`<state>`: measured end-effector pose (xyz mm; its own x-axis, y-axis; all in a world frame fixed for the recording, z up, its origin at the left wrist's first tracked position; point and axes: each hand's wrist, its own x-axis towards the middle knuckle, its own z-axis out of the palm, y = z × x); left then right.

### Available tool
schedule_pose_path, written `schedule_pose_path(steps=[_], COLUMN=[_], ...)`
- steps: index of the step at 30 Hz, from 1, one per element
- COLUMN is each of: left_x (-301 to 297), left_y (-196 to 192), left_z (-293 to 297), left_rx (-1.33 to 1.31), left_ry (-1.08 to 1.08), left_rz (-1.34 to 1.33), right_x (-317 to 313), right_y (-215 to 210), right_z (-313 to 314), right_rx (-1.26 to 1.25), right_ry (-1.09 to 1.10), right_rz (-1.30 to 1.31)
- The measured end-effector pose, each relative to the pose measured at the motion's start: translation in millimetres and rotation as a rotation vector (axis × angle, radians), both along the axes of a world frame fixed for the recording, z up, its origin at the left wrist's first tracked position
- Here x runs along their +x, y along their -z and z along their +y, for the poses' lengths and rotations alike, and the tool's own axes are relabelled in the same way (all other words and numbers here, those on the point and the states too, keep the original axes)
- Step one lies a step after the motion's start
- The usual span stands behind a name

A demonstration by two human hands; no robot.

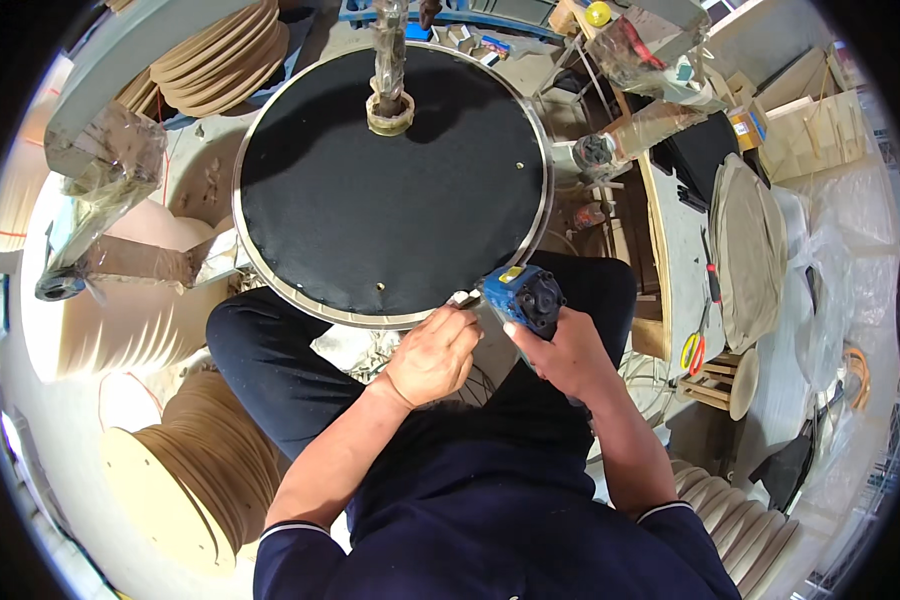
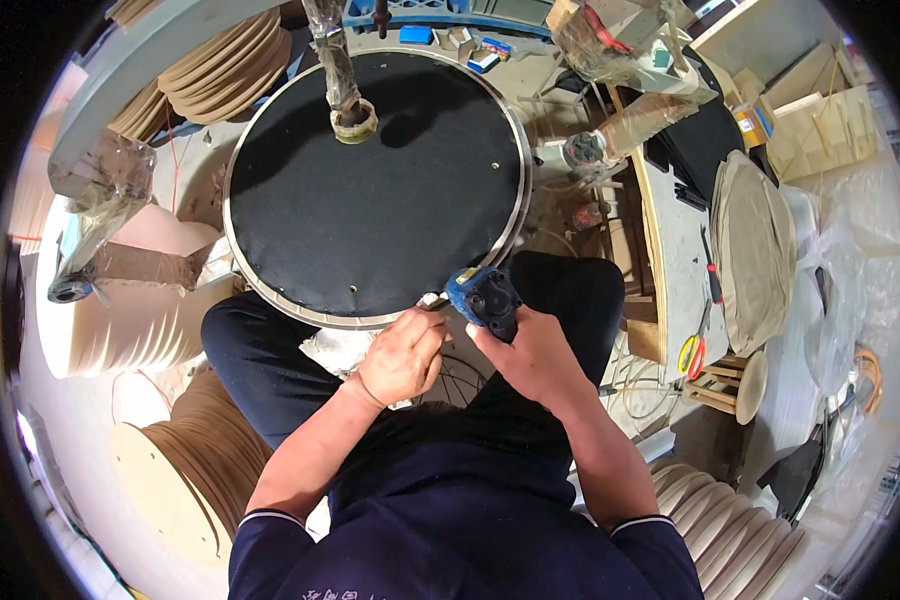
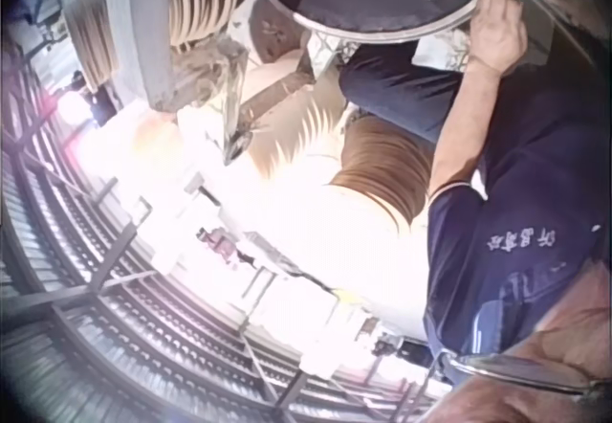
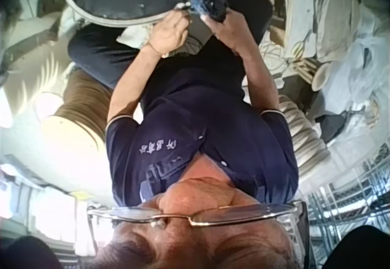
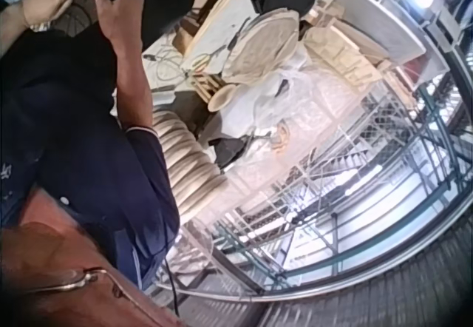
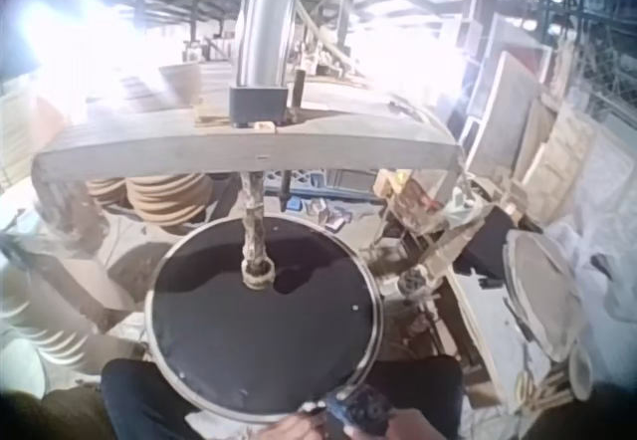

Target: Stapling fabric covers onto circular wooden furniture bases using a pneumatic press and staple gun.

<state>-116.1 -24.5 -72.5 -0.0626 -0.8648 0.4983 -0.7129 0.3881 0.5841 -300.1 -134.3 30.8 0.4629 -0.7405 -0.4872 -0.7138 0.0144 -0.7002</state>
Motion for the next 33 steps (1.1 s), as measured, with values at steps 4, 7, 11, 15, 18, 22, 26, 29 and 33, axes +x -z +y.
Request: schedule_pose_path(steps=[4, 7, 11, 15, 18, 22, 26, 29, 33], left_x=[-5.1, -9.8, -9.2, 32.1, 61.2, 69.1, 62.9, 57.3, 50.6], left_y=[9.0, 16.1, 13.0, 1.5, -17.5, -15.7, -14.0, -14.3, -12.7], left_z=[-5.4, -6.0, 14.1, 44.6, 50.4, 56.4, 55.0, 52.0, 47.0], left_rx=[0.018, -0.006, -0.043, -0.075, 0.028, 0.058, 0.026, 0.006, 0.005], left_ry=[0.017, 0.051, 0.030, -0.150, -0.368, -0.397, -0.407, -0.404, -0.403], left_rz=[0.108, 0.163, 0.208, 0.031, -0.122, -0.151, -0.148, -0.134, -0.141], right_x=[-3.4, -1.3, -1.7, 0.0, -6.0, -6.7, -1.3, -1.8, -5.4], right_y=[7.4, 7.8, 3.3, -6.2, -1.0, 0.0, 2.6, -0.3, 0.7], right_z=[2.0, 2.1, -0.2, -3.6, -4.6, -1.3, 4.2, 3.1, -0.5], right_rx=[-0.019, -0.059, -0.051, -0.004, 0.003, 0.003, 0.051, 0.037, 0.067], right_ry=[-0.017, -0.022, -0.032, -0.029, 0.024, 0.013, -0.006, -0.016, 0.025], right_rz=[-0.056, -0.063, -0.001, 0.077, 0.084, 0.050, 0.021, 0.041, 0.084])
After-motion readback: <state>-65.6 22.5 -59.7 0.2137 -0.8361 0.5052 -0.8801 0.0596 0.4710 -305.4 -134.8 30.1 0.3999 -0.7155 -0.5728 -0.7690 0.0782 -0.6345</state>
